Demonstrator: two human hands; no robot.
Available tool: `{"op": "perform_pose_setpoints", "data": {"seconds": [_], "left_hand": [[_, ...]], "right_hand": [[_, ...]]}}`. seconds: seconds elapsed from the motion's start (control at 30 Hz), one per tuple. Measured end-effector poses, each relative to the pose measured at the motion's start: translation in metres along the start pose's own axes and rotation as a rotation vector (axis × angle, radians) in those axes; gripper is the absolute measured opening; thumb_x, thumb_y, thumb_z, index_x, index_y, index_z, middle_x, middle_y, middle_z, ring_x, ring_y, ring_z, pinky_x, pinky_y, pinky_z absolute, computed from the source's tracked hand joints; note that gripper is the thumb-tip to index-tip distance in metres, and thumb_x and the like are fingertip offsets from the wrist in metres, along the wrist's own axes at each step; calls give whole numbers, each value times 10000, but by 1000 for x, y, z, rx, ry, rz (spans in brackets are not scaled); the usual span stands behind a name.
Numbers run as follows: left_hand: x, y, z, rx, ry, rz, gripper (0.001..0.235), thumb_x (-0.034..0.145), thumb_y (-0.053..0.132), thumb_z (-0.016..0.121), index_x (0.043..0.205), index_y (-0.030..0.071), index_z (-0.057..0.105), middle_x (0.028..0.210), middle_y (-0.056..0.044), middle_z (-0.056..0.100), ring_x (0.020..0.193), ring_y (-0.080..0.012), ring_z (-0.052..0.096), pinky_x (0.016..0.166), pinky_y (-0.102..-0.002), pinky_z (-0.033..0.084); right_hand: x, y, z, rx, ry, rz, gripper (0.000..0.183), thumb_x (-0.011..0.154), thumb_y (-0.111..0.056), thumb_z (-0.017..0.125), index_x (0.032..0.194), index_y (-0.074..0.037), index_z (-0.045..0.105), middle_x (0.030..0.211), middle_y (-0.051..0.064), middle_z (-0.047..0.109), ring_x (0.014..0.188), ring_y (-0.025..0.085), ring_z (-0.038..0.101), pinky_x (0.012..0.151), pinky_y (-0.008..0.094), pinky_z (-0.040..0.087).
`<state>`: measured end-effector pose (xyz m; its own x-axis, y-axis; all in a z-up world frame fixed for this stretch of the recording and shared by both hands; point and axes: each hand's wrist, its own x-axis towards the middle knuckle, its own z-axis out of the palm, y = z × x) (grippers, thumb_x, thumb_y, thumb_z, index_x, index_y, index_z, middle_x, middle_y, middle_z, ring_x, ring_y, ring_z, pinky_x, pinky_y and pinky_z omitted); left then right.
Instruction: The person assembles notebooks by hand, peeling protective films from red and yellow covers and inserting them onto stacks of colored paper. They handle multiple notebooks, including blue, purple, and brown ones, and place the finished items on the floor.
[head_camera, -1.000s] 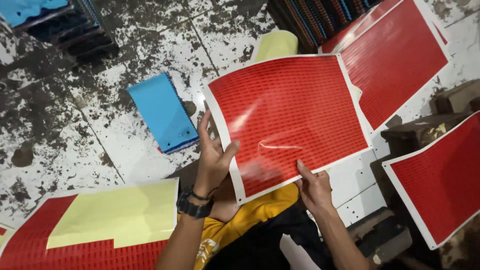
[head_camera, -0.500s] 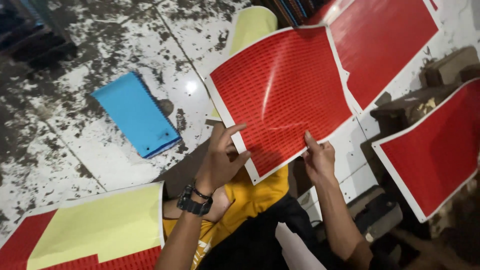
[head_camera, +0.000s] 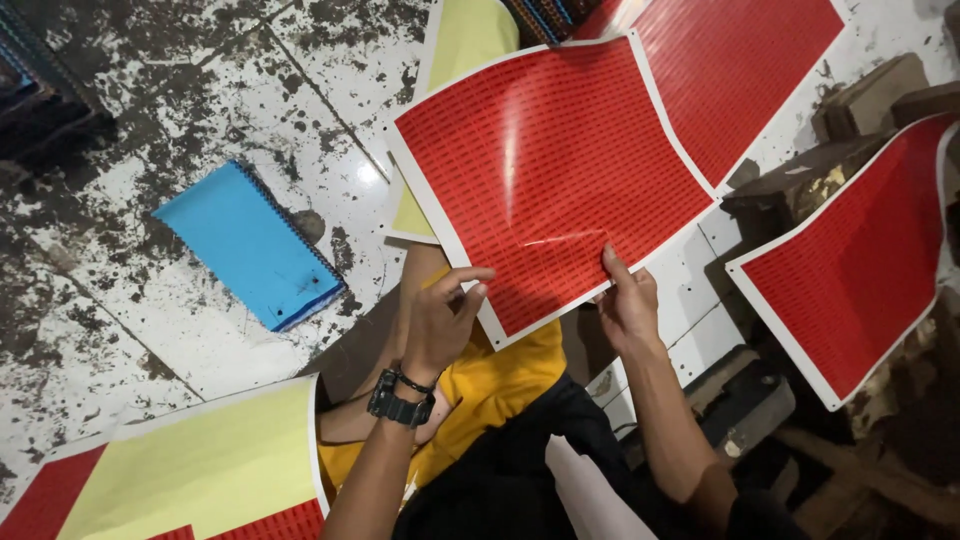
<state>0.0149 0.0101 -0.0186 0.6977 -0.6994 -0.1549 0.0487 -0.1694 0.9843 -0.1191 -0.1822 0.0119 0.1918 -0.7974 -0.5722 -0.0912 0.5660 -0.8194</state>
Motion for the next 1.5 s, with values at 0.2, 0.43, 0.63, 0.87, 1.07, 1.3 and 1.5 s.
{"op": "perform_pose_setpoints", "data": {"seconds": [0.2,0.43,0.63,0.87,1.07,1.3,1.5], "left_hand": [[-10,-2,4,-98,87,-45,287,1026,293,603,1130,82,768,547,-173,622,414,-167,489,479,-267,452],[-18,-6,21,-1,110,58,281,1012,322,608,1228,203,743,433,-88,531,413,-177,561,456,-269,471],[-22,-17,35,-110,-63,141,571,939,386,634,1435,109,581,1118,-241,670,819,-417,735,644,-463,618],[-28,-10,40,274,90,239,601,805,138,749,1390,158,612,1129,-86,639,820,-277,710,678,-380,584],[-17,8,33,941,300,657,480,794,278,803,1254,260,667,1181,-63,577,905,-255,596,719,-368,480],[-18,-15,45,580,-32,692,255,952,74,559,1141,206,668,992,14,604,869,-197,621,752,-306,506],[-21,-17,36,236,-116,327,250,836,49,614,1037,170,699,991,-1,691,936,-231,714,814,-337,572]], "right_hand": [[0,8,-10,-43,-32,-11,489,915,-238,794,1303,-10,601,1110,148,649,1036,283,693,888,475,627],[-24,52,-56,-514,223,-488,238,1012,-249,757,892,-112,603,730,-8,513,704,102,501,657,254,414],[-88,40,-27,-878,-107,-809,135,828,-145,871,933,-97,800,888,87,738,765,233,712,688,329,584],[-90,63,-24,-949,-105,-852,363,737,-202,950,1021,-44,790,783,105,668,633,250,673,566,364,561],[-84,68,-23,-956,-50,-820,306,747,-207,937,980,-58,808,800,110,678,633,267,677,572,362,550],[-84,73,-21,-913,-16,-766,238,739,-187,938,936,-109,831,743,86,728,635,227,720,564,309,561],[-96,64,-8,-899,9,-735,175,723,-159,920,874,-150,832,703,57,746,605,183,715,534,273,548]]}}
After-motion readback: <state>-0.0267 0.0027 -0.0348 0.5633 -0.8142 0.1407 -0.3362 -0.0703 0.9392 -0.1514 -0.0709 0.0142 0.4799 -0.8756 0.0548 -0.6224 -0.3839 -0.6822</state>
